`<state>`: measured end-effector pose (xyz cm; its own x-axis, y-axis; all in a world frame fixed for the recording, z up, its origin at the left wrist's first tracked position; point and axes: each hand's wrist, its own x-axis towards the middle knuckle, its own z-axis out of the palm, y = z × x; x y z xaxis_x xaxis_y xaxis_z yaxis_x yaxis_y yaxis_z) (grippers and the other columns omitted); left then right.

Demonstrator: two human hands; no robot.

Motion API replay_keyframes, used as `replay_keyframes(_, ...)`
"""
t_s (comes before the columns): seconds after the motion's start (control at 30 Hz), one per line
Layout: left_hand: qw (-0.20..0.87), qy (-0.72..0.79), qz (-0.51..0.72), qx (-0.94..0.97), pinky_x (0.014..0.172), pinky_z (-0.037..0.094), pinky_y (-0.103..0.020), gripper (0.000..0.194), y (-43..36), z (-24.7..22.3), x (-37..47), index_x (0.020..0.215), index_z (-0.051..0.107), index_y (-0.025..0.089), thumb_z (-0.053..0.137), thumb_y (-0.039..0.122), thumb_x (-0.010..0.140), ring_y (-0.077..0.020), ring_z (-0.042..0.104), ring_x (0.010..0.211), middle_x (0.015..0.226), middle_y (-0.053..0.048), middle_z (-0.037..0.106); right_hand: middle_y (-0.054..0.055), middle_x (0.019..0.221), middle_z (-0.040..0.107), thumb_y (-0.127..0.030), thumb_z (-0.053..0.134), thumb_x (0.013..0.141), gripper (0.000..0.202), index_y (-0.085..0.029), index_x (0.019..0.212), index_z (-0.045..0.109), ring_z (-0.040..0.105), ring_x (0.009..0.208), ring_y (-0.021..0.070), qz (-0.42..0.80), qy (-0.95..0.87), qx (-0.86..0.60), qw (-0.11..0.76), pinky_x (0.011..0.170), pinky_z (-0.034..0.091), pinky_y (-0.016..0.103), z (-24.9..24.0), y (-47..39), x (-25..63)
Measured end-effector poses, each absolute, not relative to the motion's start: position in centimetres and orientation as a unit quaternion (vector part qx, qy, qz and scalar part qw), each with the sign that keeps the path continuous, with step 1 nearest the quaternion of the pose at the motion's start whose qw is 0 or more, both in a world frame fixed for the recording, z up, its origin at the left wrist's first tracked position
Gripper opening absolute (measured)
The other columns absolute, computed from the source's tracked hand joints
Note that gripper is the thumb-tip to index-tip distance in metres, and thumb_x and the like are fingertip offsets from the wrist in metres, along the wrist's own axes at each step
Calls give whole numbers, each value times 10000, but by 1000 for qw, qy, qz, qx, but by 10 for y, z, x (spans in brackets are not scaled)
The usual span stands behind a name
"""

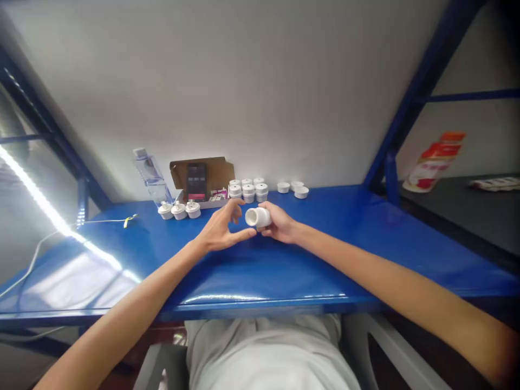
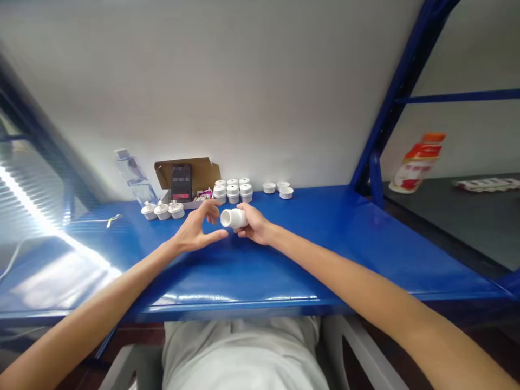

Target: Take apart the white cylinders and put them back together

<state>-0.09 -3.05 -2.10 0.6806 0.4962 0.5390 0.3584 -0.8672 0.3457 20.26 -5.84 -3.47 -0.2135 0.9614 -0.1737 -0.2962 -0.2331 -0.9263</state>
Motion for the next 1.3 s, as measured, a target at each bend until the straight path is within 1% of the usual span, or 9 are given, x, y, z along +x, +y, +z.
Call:
replay_keyframes(0.1,25,218,297,929,724,489,-297,512,-41,-22,5,1259,511,187,617,550,914,-177,619,786,999,-61,663,4,637,606,-462,410,1022,340,-190,892,568,537,498,122,683,-447,-399,418,429,477,204,-37,-62,200)
replay_keyframes(0.3,-218,131,266,930,786,507,-339,352,-43,-24,9,1193,578,164,506,454,1007,-204,631,842,1035,-114,665,-19,491,480,-668,276,1006,598,-190,721,495,285,339,56,727,-476,-416,268,256,175,131,-33,-58,213)
replay_keyframes(0.4,-274,92,254,923,843,518,-358,255,-43,-24,9,1226,578,182,476,291,1019,-213,630,932,1134,-142,649,-74,437,352,-640,381,985,540,-210,660,423,185,337,42,720,-487,-420,260,268,168,127,-27,-56,219)
replay_keyframes(0.53,-260,49,236,935,958,515,-411,397,-45,-25,9,1304,563,245,425,83,969,-240,606,1128,1274,-134,624,-85,444,331,-683,482,925,544,-214,657,413,191,362,45,693,-508,-426,282,298,170,141,-26,-57,221)
replay_keyframes(0.73,-132,85,209,965,1084,477,-468,377,-46,-22,9,1278,611,244,376,152,997,-273,553,1283,1345,-127,613,-90,485,338,-638,627,871,485,-211,699,474,219,397,55,631,-539,-415,372,347,169,171,-31,-60,218)
replay_keyframes(0.83,-70,159,269,947,1041,502,-446,299,-45,-17,6,1245,622,214,458,285,1005,-270,612,1181,1290,-147,640,-35,603,506,-621,634,863,442,-200,763,546,398,483,87,632,-533,-380,415,425,335,201,-28,-61,217)
replay_keyframes(0.97,84,289,380,875,775,568,-351,409,-37,-13,2,1119,616,200,656,534,886,-222,687,842,937,-79,698,38,1020,663,-478,717,823,393,-221,1100,608,622,867,174,474,-662,-342,470,754,504,280,-20,-67,219)
replay_keyframes(1.13,413,372,371,744,434,419,-254,463,-23,-18,2,955,562,192,528,652,919,-152,577,457,577,10,585,87,1231,609,-245,679,808,316,-236,1116,608,559,1178,275,87,-822,-367,425,1026,411,401,-16,-65,229)
replay_keyframes(1.3,584,323,365,650,602,507,-242,331,-13,-18,-1,1046,601,165,690,409,841,-138,668,716,925,-73,701,97,1064,647,-323,676,783,314,-204,1058,585,592,1026,283,-39,-745,-546,381,919,441,378,-29,-40,259)
